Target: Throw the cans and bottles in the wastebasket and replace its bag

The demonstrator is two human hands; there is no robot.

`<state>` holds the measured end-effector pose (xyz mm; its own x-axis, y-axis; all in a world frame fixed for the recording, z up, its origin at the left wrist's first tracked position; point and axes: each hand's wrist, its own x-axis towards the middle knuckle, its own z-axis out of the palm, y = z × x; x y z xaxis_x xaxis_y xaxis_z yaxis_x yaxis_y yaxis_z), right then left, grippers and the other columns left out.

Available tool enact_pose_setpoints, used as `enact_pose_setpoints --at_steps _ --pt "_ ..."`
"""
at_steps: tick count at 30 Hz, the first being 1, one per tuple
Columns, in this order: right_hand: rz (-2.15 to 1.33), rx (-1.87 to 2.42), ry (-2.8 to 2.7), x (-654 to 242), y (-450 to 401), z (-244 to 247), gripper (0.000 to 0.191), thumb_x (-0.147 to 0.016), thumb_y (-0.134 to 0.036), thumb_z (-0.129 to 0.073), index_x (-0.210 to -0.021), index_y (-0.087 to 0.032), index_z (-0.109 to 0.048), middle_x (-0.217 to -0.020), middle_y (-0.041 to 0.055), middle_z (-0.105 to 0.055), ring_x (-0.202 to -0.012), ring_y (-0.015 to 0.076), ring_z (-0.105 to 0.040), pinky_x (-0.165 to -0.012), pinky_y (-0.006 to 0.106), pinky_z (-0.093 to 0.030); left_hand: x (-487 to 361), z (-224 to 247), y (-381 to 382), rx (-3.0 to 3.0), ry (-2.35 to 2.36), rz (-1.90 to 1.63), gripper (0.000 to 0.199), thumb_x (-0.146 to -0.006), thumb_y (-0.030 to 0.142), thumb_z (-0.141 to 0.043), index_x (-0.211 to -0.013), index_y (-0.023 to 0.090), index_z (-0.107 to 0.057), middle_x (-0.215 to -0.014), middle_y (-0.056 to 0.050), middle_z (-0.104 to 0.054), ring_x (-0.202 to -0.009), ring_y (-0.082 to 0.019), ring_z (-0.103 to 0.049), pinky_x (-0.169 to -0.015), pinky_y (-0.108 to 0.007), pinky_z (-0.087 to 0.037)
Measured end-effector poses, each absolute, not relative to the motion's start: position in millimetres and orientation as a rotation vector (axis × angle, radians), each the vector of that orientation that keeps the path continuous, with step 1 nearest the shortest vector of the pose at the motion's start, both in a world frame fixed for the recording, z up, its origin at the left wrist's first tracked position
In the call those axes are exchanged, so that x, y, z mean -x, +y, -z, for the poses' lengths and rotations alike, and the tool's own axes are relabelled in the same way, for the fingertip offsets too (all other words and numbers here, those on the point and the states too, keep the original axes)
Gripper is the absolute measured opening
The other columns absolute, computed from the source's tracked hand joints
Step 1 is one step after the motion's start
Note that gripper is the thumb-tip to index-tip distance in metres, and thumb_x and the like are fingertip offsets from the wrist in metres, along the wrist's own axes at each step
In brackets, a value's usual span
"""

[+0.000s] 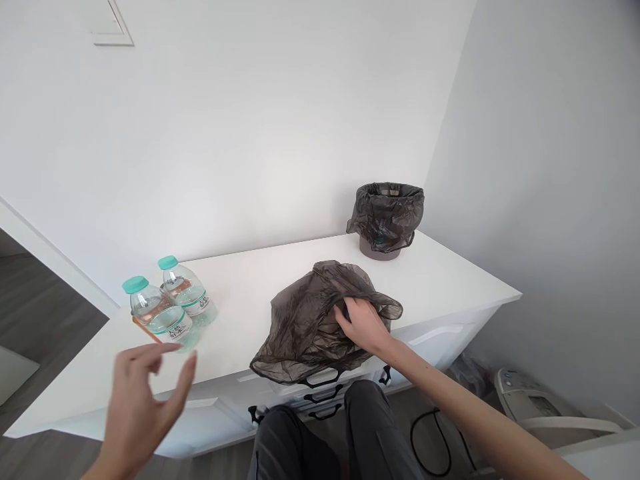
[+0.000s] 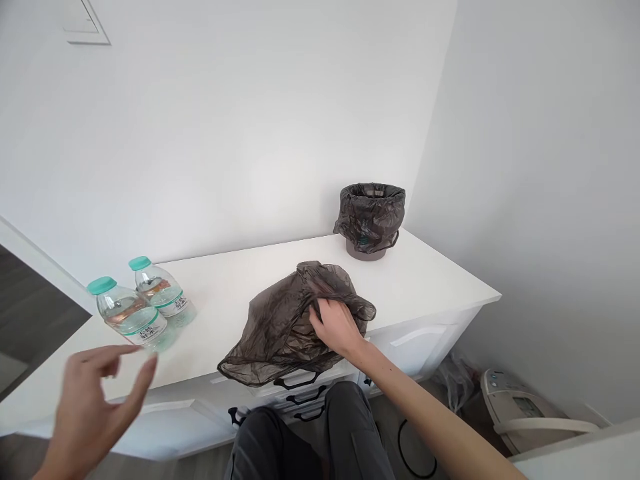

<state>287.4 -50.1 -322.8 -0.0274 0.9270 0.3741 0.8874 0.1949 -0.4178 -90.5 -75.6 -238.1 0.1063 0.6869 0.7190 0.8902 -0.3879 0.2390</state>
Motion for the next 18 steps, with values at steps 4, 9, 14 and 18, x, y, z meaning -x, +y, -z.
enact_pose_setpoints --at_steps 4,9,14,18 --pt "0.050 1.354 -1.963 -271.4 -72.3 291.4 0.054 -0.102 -0.022 -0.041 -0.155 -0.019 -0.039 -0.146 0.0132 -0.058 -0.132 0.0280 -0.057 -0.108 0.043 -0.050 39.3 242.6 -94.8 2.448 -1.237 1.084 0.017 -0.097 0.035 -0.058 -0.111 0.028 -0.061 -0.113 -0.008 -0.057 -0.106 -0.026 -0.061 -0.091 -0.042 -0.054" --pt "0.321 0.997 -2.049 -268.2 -106.0 264.5 0.064 -0.097 -0.009 -0.043 -0.157 -0.026 -0.030 -0.143 0.0099 -0.059 -0.135 0.0231 -0.053 -0.110 0.043 -0.047 -31.7 251.4 -79.6 2.593 -1.284 1.092 0.051 -0.088 0.050 -0.068 -0.131 0.029 -0.052 -0.124 -0.010 -0.062 -0.117 -0.032 -0.063 -0.098 -0.050 -0.054" --pt "0.420 1.365 -1.751 -288.0 -117.5 289.7 0.070 -0.088 -0.026 -0.065 -0.152 -0.022 -0.037 -0.147 0.0187 -0.046 -0.140 0.0370 -0.042 -0.112 0.060 -0.039 -62.1 275.6 -43.9 2.633 -1.470 1.007 0.043 -0.089 0.048 -0.064 -0.128 0.033 -0.056 -0.089 -0.003 -0.070 -0.085 -0.031 -0.072 -0.079 -0.049 -0.059" --pt "0.223 1.722 -1.696 -314.7 -99.3 320.2 0.058 -0.082 -0.016 -0.062 -0.140 -0.021 -0.055 -0.142 0.0193 -0.050 -0.133 0.0382 -0.048 -0.105 0.057 -0.045 -50.4 269.0 -24.4 2.651 -1.462 0.898 0.011 -0.093 0.032 -0.055 -0.092 0.031 -0.065 -0.081 -0.002 -0.073 -0.081 -0.032 -0.072 -0.078 -0.049 -0.056"
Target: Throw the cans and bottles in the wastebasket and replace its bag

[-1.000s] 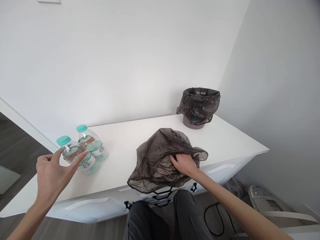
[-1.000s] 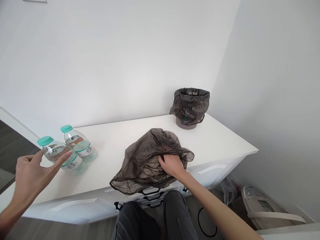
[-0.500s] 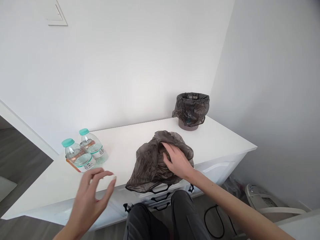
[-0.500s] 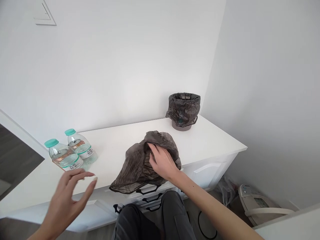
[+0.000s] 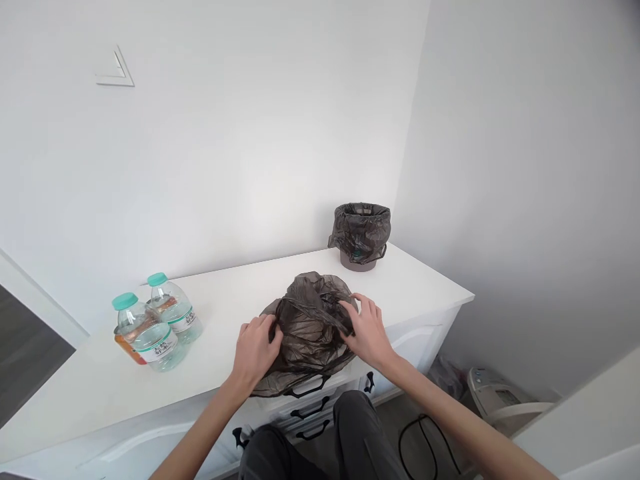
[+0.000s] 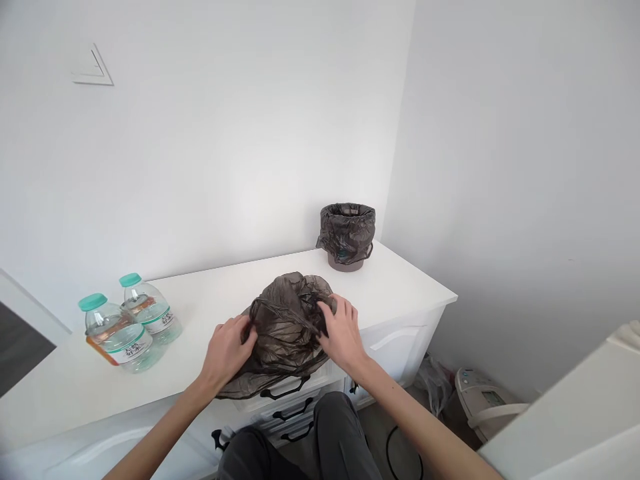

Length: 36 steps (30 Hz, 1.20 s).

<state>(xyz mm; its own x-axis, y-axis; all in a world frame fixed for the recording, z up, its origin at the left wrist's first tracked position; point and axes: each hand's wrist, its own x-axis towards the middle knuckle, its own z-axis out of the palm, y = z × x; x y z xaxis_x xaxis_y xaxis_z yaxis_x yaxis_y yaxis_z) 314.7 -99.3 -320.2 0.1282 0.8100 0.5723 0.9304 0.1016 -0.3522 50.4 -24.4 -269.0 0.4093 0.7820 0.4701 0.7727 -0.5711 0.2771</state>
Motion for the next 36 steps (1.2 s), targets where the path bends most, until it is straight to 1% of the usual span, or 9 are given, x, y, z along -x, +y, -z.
enact_pose_setpoints --at_steps 6,12,15,17,21,25,29,33,36 --pt "-0.116 1.516 -1.466 -346.0 -75.3 268.0 0.046 -0.089 -0.010 -0.044 -0.127 -0.022 -0.066 -0.132 0.0100 -0.067 -0.122 0.0248 -0.062 -0.107 0.043 -0.049 -27.4 189.9 -22.9 -2.397 1.472 -1.301 0.024 -0.087 0.023 -0.051 -0.100 0.027 -0.070 -0.093 -0.002 -0.074 -0.083 -0.024 -0.068 -0.073 -0.038 -0.053" --pt "0.178 1.091 -1.687 -336.5 -123.7 192.9 0.058 -0.096 -0.008 -0.032 -0.147 -0.028 -0.051 -0.156 0.0042 -0.051 -0.147 0.0203 -0.044 -0.123 0.048 -0.034 -5.9 131.2 -67.0 -2.352 1.213 -1.886 0.016 -0.087 0.018 -0.050 -0.088 0.026 -0.064 -0.109 -0.005 -0.066 -0.105 -0.023 -0.063 -0.086 -0.038 -0.051" --pt "0.159 1.095 -2.035 -326.8 -152.1 206.2 0.054 -0.096 -0.006 -0.034 -0.141 -0.024 -0.056 -0.145 0.0081 -0.062 -0.138 0.0239 -0.054 -0.115 0.048 -0.044 19.5 141.8 -73.0 -2.431 1.095 -1.578 0.020 -0.088 0.015 -0.041 -0.079 0.026 -0.054 -0.110 -0.003 -0.069 -0.101 -0.022 -0.065 -0.078 -0.035 -0.051" --pt "0.049 1.254 -2.247 -318.0 -163.9 226.5 0.049 -0.095 -0.007 -0.037 -0.135 -0.022 -0.061 -0.118 0.0097 -0.076 -0.112 0.0257 -0.070 -0.094 0.041 -0.056 35.9 156.9 -64.1 -2.547 1.119 -1.227 0.021 -0.087 0.016 -0.037 -0.078 0.026 -0.054 -0.107 -0.003 -0.073 -0.095 -0.022 -0.067 -0.074 -0.035 -0.051" --pt "-0.230 1.451 -2.524 -296.7 -175.4 254.2 0.039 -0.098 -0.012 -0.043 -0.126 -0.024 -0.067 -0.092 0.0061 -0.079 -0.081 0.0242 -0.076 -0.069 0.030 -0.053 52.6 185.4 -30.9 -2.742 1.205 -0.735 0.022 -0.087 0.023 -0.040 -0.079 0.025 -0.059 -0.115 -0.006 -0.074 -0.107 -0.025 -0.067 -0.087 -0.039 -0.054" --pt "-0.586 1.295 -2.509 -280.9 -182.6 237.0 0.030 -0.102 -0.034 -0.056 -0.128 -0.027 -0.068 -0.111 0.0059 -0.079 -0.098 0.0247 -0.076 -0.077 0.029 -0.054 52.2 198.9 -13.3 -2.890 1.176 -0.464 0.017 -0.084 0.025 -0.049 -0.081 0.025 -0.066 -0.114 -0.007 -0.075 -0.119 -0.029 -0.065 -0.102 -0.045 -0.052" --pt "-0.996 0.853 -2.340 -272.5 -178.6 202.2 0.041 -0.098 -0.039 -0.065 -0.138 -0.032 -0.061 -0.123 -0.0007 -0.076 -0.109 0.0172 -0.073 -0.090 0.024 -0.056 40.2 200.7 -25.7 -2.856 0.999 -0.435 0.042 -0.085 0.037 -0.066 -0.126 0.027 -0.065 -0.142 -0.009 -0.064 -0.131 -0.029 -0.061 -0.105 -0.041 -0.054" --pt "-0.558 1.019 -2.140 -266.9 -142.1 209.1 0.037 -0.102 -0.028 -0.056 -0.138 -0.031 -0.058 -0.137 0.0015 -0.068 -0.126 0.0187 -0.063 -0.109 0.035 -0.050 14.8 212.5 -33.4 -2.777 0.949 -0.450 0.059 -0.094 0.049 -0.063 -0.149 0.031 -0.048 -0.156 -0.007 -0.052 -0.140 -0.027 -0.054 -0.113 -0.041 -0.049" --pt "-0.160 1.306 -2.116 -268.7 -102.9 243.1 0.059 -0.093 -0.027 -0.068 -0.148 -0.025 -0.047 -0.154 0.0131 -0.051 -0.143 0.0303 -0.047 -0.114 0.050 -0.044 -1.4 231.8 -25.1 -2.772 0.991 -0.432 0.064 -0.098 0.054 -0.056 -0.156 0.030 -0.040 -0.160 -0.007 -0.049 -0.146 -0.027 -0.047 -0.118 -0.045 -0.044"
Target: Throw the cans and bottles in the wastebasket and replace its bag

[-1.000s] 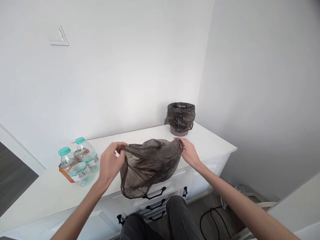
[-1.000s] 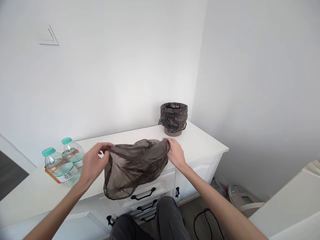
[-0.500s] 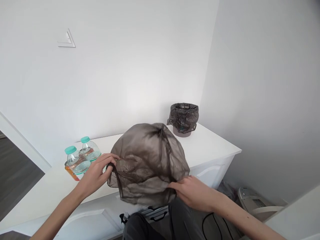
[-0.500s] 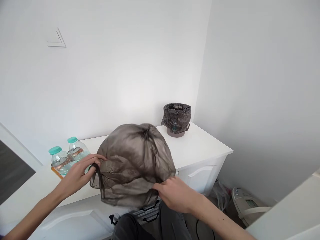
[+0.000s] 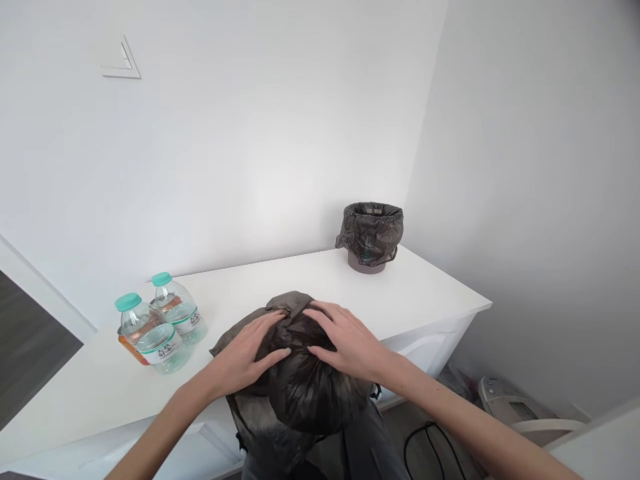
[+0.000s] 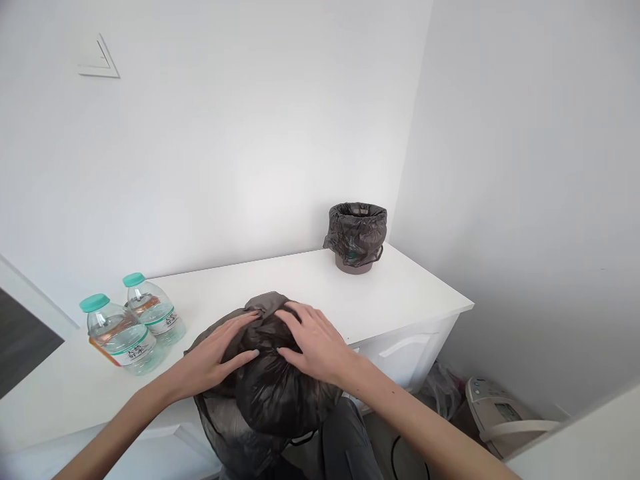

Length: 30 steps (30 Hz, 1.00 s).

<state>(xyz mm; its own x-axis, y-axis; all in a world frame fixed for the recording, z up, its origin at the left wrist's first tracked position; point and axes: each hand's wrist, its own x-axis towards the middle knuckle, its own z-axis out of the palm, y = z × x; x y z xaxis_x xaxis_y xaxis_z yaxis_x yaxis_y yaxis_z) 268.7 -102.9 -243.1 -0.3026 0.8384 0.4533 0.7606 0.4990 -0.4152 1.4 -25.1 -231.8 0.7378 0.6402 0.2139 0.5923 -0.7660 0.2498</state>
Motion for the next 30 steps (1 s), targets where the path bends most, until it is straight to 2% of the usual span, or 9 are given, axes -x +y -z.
enact_pose_setpoints --at_steps 2,4,8,13,16,20,25,28,30 --pt "-0.035 1.529 -2.064 -275.2 -80.8 265.5 0.073 -0.086 -0.028 -0.075 -0.151 -0.022 -0.043 -0.154 0.0204 -0.047 -0.141 0.0370 -0.047 -0.110 0.056 -0.046 -6.5 245.1 -18.4 -2.754 1.015 -0.413 0.064 -0.101 0.053 -0.051 -0.159 0.031 -0.036 -0.161 -0.006 -0.046 -0.148 -0.027 -0.044 -0.119 -0.045 -0.044" --pt "-0.075 1.730 -2.038 -286.1 -65.1 280.5 0.069 -0.086 -0.029 -0.075 -0.147 -0.019 -0.046 -0.142 0.0224 -0.057 -0.128 0.0386 -0.058 -0.101 0.054 -0.051 -7.8 256.1 -14.5 -2.750 1.022 -0.389 0.064 -0.102 0.053 -0.049 -0.161 0.032 -0.033 -0.162 -0.006 -0.044 -0.150 -0.028 -0.041 -0.120 -0.046 -0.042" --pt "-0.283 1.886 -1.984 -315.0 -47.0 285.4 0.048 -0.093 -0.021 -0.059 -0.140 -0.018 -0.051 -0.112 0.0141 -0.072 -0.104 0.0317 -0.070 -0.088 0.045 -0.053 -6.3 270.3 -14.1 -2.782 0.993 -0.306 0.067 -0.104 0.052 -0.045 -0.164 0.032 -0.024 -0.168 -0.005 -0.033 -0.156 -0.028 -0.028 -0.125 -0.051 -0.033" --pt "-0.524 1.471 -1.739 -361.1 -23.2 259.7 0.047 -0.098 -0.024 -0.051 -0.144 -0.021 -0.044 -0.113 0.0068 -0.072 -0.094 0.0189 -0.071 -0.087 0.035 -0.055 -6.5 286.3 -3.6 -2.893 0.956 -0.360 0.066 -0.103 0.052 -0.047 -0.163 0.033 -0.026 -0.167 -0.004 -0.036 -0.158 -0.029 -0.022 -0.128 -0.055 -0.024" --pt "-0.531 1.575 -1.734 -393.1 -8.5 241.2 0.038 -0.099 -0.026 -0.049 -0.136 -0.020 -0.054 -0.113 0.0081 -0.074 -0.102 0.0210 -0.071 -0.094 0.038 -0.054 -8.3 295.7 9.1 -2.947 1.055 -0.379 0.064 -0.103 0.054 -0.046 -0.160 0.027 -0.035 -0.165 -0.007 -0.040 -0.157 -0.033 -0.024 -0.127 -0.060 -0.024" --pt "-0.095 2.034 -1.664 -411.8 -10.2 226.9 0.038 -0.098 -0.022 -0.048 -0.134 -0.017 -0.058 -0.123 0.0159 -0.071 -0.115 0.0330 -0.065 -0.099 0.050 -0.051 -14.3 301.2 12.4 -2.947 1.209 -0.523 0.055 -0.106 0.045 -0.039 -0.156 0.021 -0.041 -0.166 -0.012 -0.037 -0.157 -0.034 -0.025 -0.125 -0.060 -0.029" --pt "0.279 1.691 -1.868 -385.9 -43.3 239.0 0.046 -0.102 -0.029 -0.040 -0.147 -0.020 -0.049 -0.147 0.0148 -0.056 -0.136 0.0316 -0.051 -0.111 0.050 -0.045 -31.8 297.3 -10.5 -2.901 1.020 -0.647 0.049 -0.107 0.038 -0.038 -0.155 0.029 -0.041 -0.166 -0.006 -0.039 -0.157 -0.028 -0.027 -0.125 -0.053 -0.035" --pt "0.322 1.725 -2.054 -381.9 -55.2 264.6 0.049 -0.101 -0.041 -0.045 -0.147 -0.025 -0.049 -0.153 0.0147 -0.051 -0.148 0.0365 -0.037 -0.118 0.063 -0.031 -42.7 297.7 -22.8 -2.890 0.863 -0.525 0.051 -0.107 0.042 -0.041 -0.157 0.033 -0.037 -0.166 -0.002 -0.038 -0.156 -0.026 -0.028 -0.126 -0.051 -0.034" --pt "0.292 1.946 -1.965 -394.0 -54.8 280.8 0.059 -0.099 -0.048 -0.049 -0.153 -0.025 -0.042 -0.162 0.0193 -0.036 -0.152 0.0442 -0.027 -0.112 0.072 -0.031 -47.1 300.9 -27.2 -2.865 0.854 -0.488 0.053 -0.106 0.044 -0.042 -0.158 0.034 -0.036 -0.166 -0.002 -0.037 -0.156 -0.026 -0.028 -0.126 -0.050 -0.034"
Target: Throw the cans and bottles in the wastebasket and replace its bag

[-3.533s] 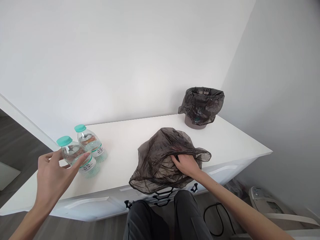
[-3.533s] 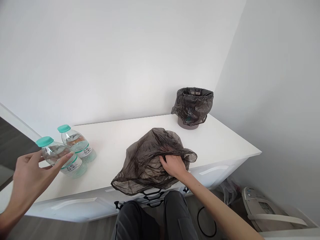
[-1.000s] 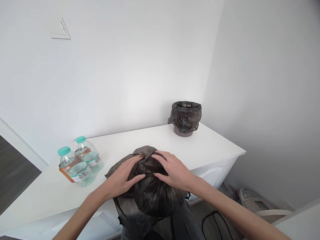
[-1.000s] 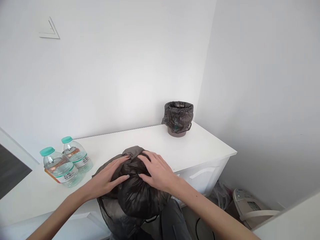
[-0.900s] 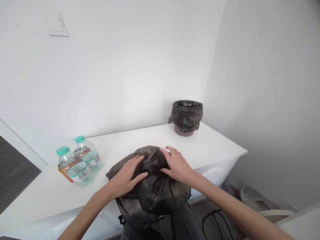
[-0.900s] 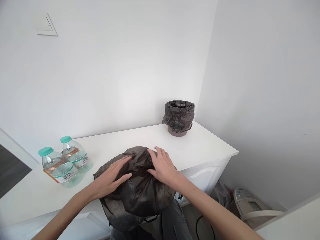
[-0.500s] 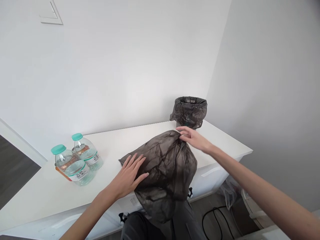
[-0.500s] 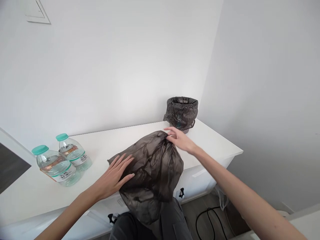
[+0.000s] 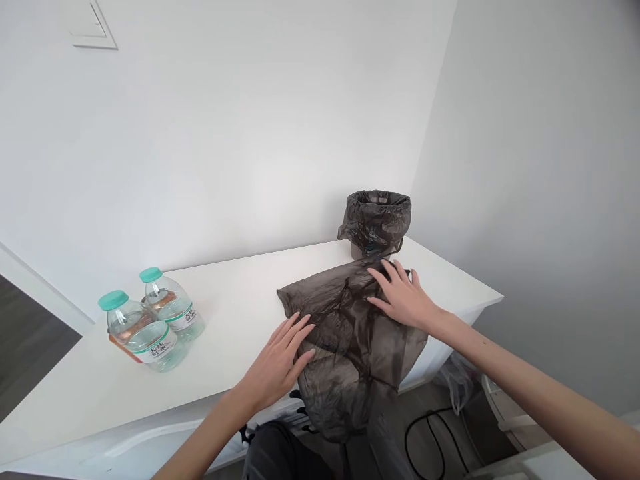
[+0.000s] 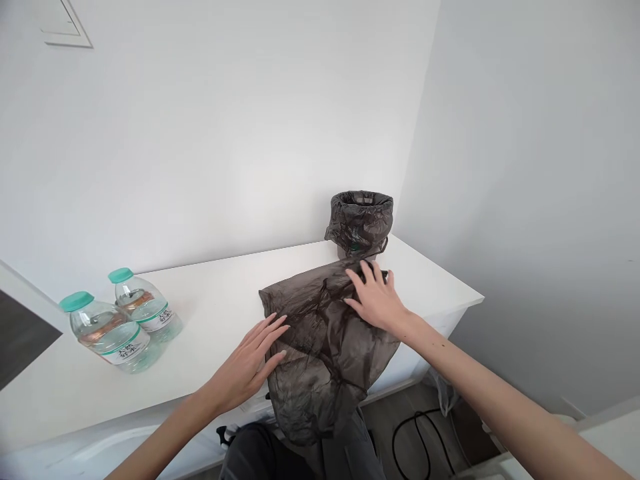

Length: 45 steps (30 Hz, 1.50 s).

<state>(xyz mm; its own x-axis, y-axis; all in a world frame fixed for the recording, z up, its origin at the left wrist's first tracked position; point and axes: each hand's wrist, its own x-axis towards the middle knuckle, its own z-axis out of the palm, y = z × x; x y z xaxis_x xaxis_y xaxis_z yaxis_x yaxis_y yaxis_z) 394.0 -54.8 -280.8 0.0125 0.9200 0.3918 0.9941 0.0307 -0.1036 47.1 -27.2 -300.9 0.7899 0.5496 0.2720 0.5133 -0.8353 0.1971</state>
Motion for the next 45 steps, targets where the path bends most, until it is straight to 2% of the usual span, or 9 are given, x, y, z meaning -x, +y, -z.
enact_pose_setpoints --at_steps 4,10,16,20,24,29,34,41,45 --pt "0.092 2.208 -1.559 -441.2 -41.5 293.2 0.080 -0.095 -0.063 -0.049 -0.161 -0.023 -0.026 -0.167 0.0252 -0.021 -0.147 0.0473 -0.036 -0.104 0.065 -0.044 -48.2 309.0 -31.5 -2.809 0.885 -0.454 0.054 -0.106 0.047 -0.042 -0.158 0.034 -0.036 -0.167 -0.003 -0.036 -0.156 -0.027 -0.028 -0.124 -0.050 -0.039" --pt "-0.385 2.354 -1.352 -484.5 -23.9 290.0 0.075 -0.092 -0.054 -0.059 -0.152 -0.010 -0.046 -0.131 0.0240 -0.067 -0.119 0.0374 -0.066 -0.093 0.045 -0.053 -44.7 310.4 -40.5 -2.734 0.899 -0.430 0.051 -0.107 0.047 -0.040 -0.155 0.032 -0.037 -0.168 -0.004 -0.035 -0.157 -0.027 -0.026 -0.126 -0.052 -0.035" --pt "-0.171 1.969 -1.646 -434.0 -37.7 252.5 0.036 -0.094 -0.037 -0.057 -0.124 -0.020 -0.067 -0.129 0.0106 -0.071 -0.117 0.0286 -0.066 -0.098 0.036 -0.049 -47.0 313.2 -40.6 -2.367 1.088 -0.705 0.049 -0.103 0.053 -0.047 -0.146 0.029 -0.044 -0.157 -0.012 -0.049 -0.146 -0.031 -0.046 -0.118 -0.055 -0.044" --pt "-0.147 1.656 -1.776 -381.0 -71.5 192.4 0.034 -0.096 -0.048 -0.054 -0.115 -0.021 -0.067 -0.099 0.0065 -0.075 -0.081 0.0231 -0.068 -0.076 0.034 -0.052 -52.3 299.0 -40.6 -1.768 1.233 -0.776 0.055 -0.098 0.064 -0.048 -0.139 0.027 -0.047 -0.154 -0.017 -0.051 -0.137 -0.035 -0.056 -0.109 -0.055 -0.051" --pt "-0.290 1.474 -1.794 -343.6 -111.6 131.7 0.040 -0.096 -0.056 -0.058 -0.118 -0.023 -0.064 -0.090 0.0002 -0.071 -0.056 0.0128 -0.053 -0.060 0.029 -0.046 -58.3 277.5 -47.7 -1.193 1.165 -0.767 0.078 -0.091 0.066 -0.062 -0.151 0.025 -0.034 -0.159 -0.020 -0.045 -0.140 -0.032 -0.054 -0.120 -0.049 -0.040" --pt "-0.564 1.257 -1.690 -327.6 -145.5 80.6 0.040 -0.090 -0.058 -0.067 -0.113 -0.024 -0.067 -0.096 0.0011 -0.072 -0.074 0.0174 -0.066 -0.064 0.029 -0.053 -67.7 273.9 -46.7 -0.926 0.806 -0.760 0.096 -0.093 0.067 -0.058 -0.163 0.019 -0.014 -0.165 -0.020 -0.036 -0.150 -0.029 -0.041 -0.125 -0.045 -0.035" --pt "-0.642 1.106 -1.436 -332.5 -151.4 62.8 0.046 -0.084 -0.057 -0.075 -0.115 -0.024 -0.067 -0.102 0.0040 -0.074 -0.089 0.0222 -0.071 -0.077 0.036 -0.060 -77.7 278.2 -44.7 -0.868 0.541 -0.721 0.083 -0.095 0.073 -0.046 -0.163 0.030 -0.028 -0.165 -0.006 -0.040 -0.156 -0.029 -0.030 -0.129 -0.049 -0.024" --pt "-0.700 1.216 -1.233 -370.1 -126.9 87.4 0.044 -0.082 -0.054 -0.078 -0.112 -0.024 -0.069 -0.104 0.0033 -0.075 -0.088 0.0211 -0.071 -0.076 0.033 -0.060 -70.0 252.2 -61.6 -0.890 0.788 -0.835 0.063 -0.086 0.051 -0.075 -0.141 0.022 -0.061 -0.143 -0.008 -0.066 -0.139 -0.030 -0.055 -0.117 -0.041 -0.045" --pt "-0.577 1.429 -1.207 -404.3 -94.2 140.8 0.038 -0.084 -0.051 -0.072 -0.108 -0.023 -0.069 -0.106 0.0048 -0.074 -0.093 0.0226 -0.069 -0.084 0.036 -0.056 -44.2 239.4 -41.1 -1.347 1.146 -0.997 0.056 -0.090 0.059 -0.065 -0.130 0.019 -0.066 -0.137 -0.011 -0.070 -0.128 -0.028 -0.064 -0.107 -0.037 -0.053"
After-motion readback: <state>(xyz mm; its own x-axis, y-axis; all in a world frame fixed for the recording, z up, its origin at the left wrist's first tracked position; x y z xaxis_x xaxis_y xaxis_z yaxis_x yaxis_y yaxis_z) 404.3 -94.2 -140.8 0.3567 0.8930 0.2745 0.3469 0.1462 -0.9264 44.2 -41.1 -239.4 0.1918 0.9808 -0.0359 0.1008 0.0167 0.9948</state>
